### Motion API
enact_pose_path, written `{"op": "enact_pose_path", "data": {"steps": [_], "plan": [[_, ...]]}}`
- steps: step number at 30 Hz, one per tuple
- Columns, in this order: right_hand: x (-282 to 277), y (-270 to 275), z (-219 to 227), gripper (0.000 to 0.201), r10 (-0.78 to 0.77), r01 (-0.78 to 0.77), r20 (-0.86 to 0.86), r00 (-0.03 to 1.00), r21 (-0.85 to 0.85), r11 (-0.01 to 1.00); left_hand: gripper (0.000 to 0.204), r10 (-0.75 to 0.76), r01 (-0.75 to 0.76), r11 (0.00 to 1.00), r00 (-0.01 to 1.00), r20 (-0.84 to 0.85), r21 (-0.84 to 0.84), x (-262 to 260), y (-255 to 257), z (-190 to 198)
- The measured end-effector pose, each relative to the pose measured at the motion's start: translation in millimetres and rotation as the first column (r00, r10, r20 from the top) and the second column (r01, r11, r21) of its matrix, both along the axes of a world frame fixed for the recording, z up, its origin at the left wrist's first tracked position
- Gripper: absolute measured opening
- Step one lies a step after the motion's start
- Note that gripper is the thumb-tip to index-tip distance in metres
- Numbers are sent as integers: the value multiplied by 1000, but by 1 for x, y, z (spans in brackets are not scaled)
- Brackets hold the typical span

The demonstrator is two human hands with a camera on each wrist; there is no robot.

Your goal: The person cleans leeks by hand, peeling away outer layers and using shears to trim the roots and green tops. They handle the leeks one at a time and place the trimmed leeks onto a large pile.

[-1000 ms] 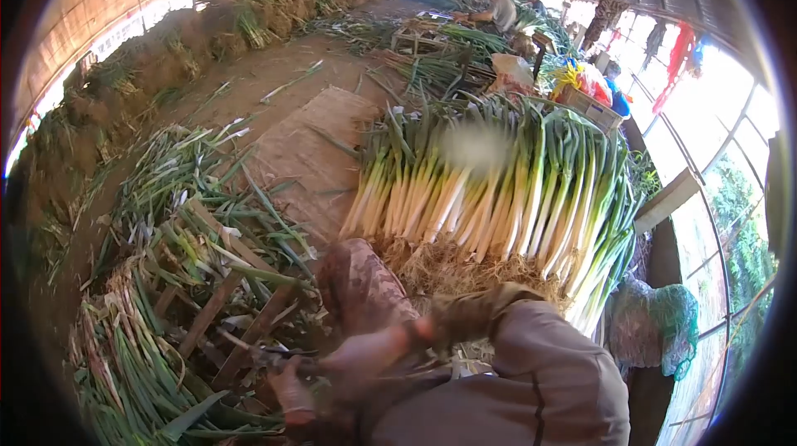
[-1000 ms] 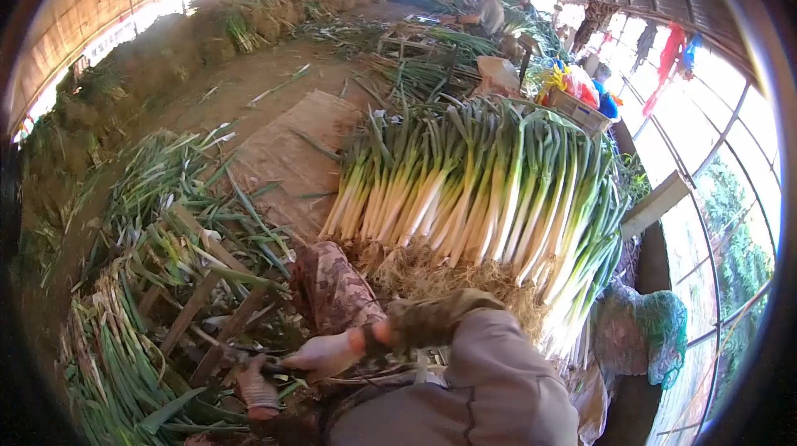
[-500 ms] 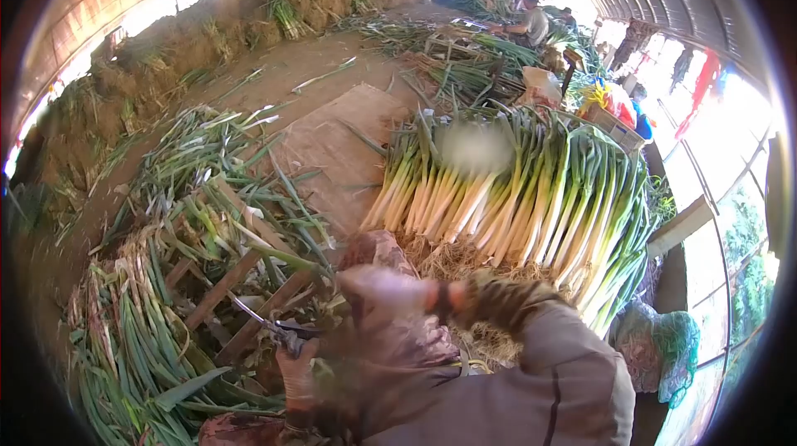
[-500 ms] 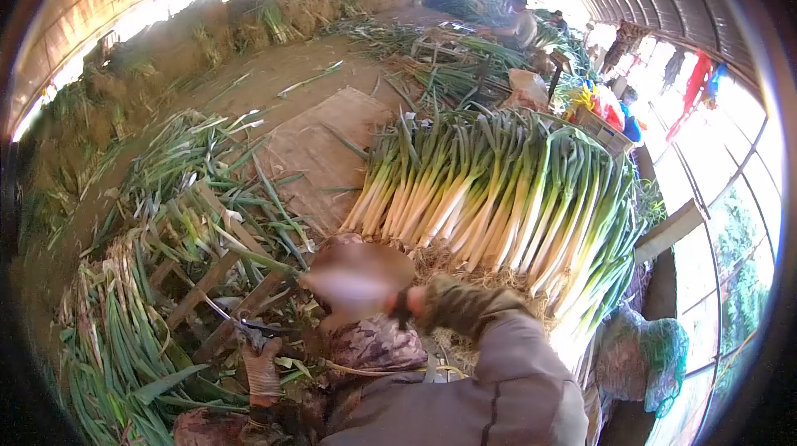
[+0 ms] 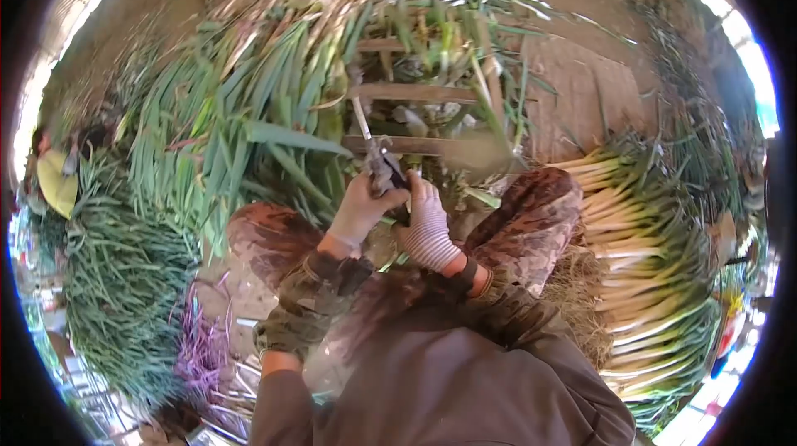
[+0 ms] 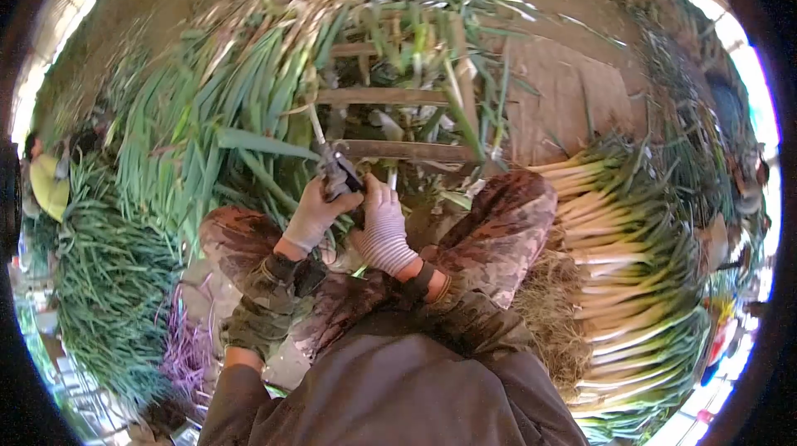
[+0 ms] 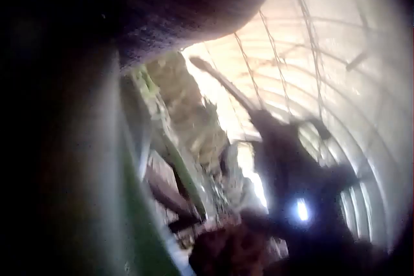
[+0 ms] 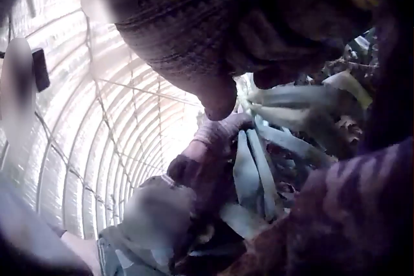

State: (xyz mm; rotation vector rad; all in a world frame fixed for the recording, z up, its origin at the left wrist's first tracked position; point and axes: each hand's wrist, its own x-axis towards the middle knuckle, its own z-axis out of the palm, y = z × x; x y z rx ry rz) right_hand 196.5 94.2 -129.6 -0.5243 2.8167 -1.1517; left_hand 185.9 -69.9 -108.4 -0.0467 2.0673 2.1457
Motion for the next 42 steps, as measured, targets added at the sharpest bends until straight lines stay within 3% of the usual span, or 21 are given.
{"op": "enact_pose_path", "data": {"steps": [2, 3, 4, 6, 7, 9, 10, 12, 13, 16, 17, 20, 21, 24, 25, 28, 32, 33, 36, 40, 42], "plan": [[-3, -8, -3, 92, -29, 32, 31, 999, -100, 994, 47, -16, 21, 996, 998, 60, -82, -7, -6, 5], [-8, -9, -4, 92, -27, 31, 58, 998, -76, 997, 62, -96, 100, 984, 995, 30, -145, -12, -20, -3], [-14, -9, -5, 92, -23, 27, 85, 996, -51, 998, 64, -69, 23, 913, 993, -99, -408, -18, -37, -9], [-25, -7, -3, 78, -79, 100, 133, 988, -160, 982, 69, -121, -212, 570, 934, -336, -794, -29, -73, -16], [-29, -3, -2, 75, -47, 77, 181, 982, -164, 983, 73, -60, -107, 583, 983, -174, -805, -34, -82, 33], [-30, -4, 2, 69, 70, -44, 193, 979, -134, 990, 61, 47, -227, 406, 973, -228, -885, -56, -123, 37], [-25, -4, 7, 68, 158, -144, 159, 975, -98, 985, 64, 136, -383, 246, 923, -360, -890, -64, -140, 36], [-16, -8, 18, 62, 260, -210, 256, 931, -207, 956, 78, 217, -332, 99, 927, -306, -938, -98, -180, 41], [-16, -13, 24, 62, 235, -156, 314, 920, -257, 954, 86, 241, -321, 29, 921, -305, -947, -112, -196, 41], [-20, -20, 24, 62, 201, -97, 346, 916, -296, 950, 88, 335, -167, -92, 923, -189, -982, -158, -246, 0], [-22, -20, 21, 62, 190, -90, 334, 923, -293, 952, 94, 421, -19, -126, 904, -71, -992, -165, -237, 12], [-28, -14, 13, 61, 146, -47, 345, 927, -282, 958, 92, 519, 161, -97, 850, 88, -982, -185, -231, 14], [-34, -11, 19, 65, 117, -15, 450, 885, -224, 974, 70, 499, 147, -193, 866, 32, -970, -188, -226, 7], [-39, -9, 13, 66, 105, -1, 436, 894, -232, 973, 44, 371, 155, -386, 929, 1, -909, -200, -222, -3], [-38, -8, 15, 66, 105, -17, 436, 894, -201, 979, 32, 393, 92, -389, 917, -75, -917, -203, -219, -6], [-32, 3, 15, 66, 86, -25, 378, 922, -164, 986, 30, 405, 80, -209, 914, -12, -975, -213, -213, -9], [-33, 19, 24, 68, -2, 121, 457, 889, -231, 965, 20, 160, -48, -14, 986, -49, -999, -191, -172, -24], [-30, 23, 16, 69, 8, 81, 369, 929, -225, 971, 18, 135, -119, -8, 984, -119, -993, -178, -151, -24], [-21, 31, 22, 73, 25, 57, 362, 932, -214, 975, 10, 17, -325, 30, 946, -325, -945, -136, -108, -40], [-9, 49, 15, 78, -1, 70, 335, 942, -194, 979, 13, -103, -175, 188, 975, -196, -967, -65, -54, -33], [-3, 54, 17, 79, 23, 37, 368, 930, -154, 987, 14, -178, -14, 288, 982, -68, -957, -23, -31, -40]]}}
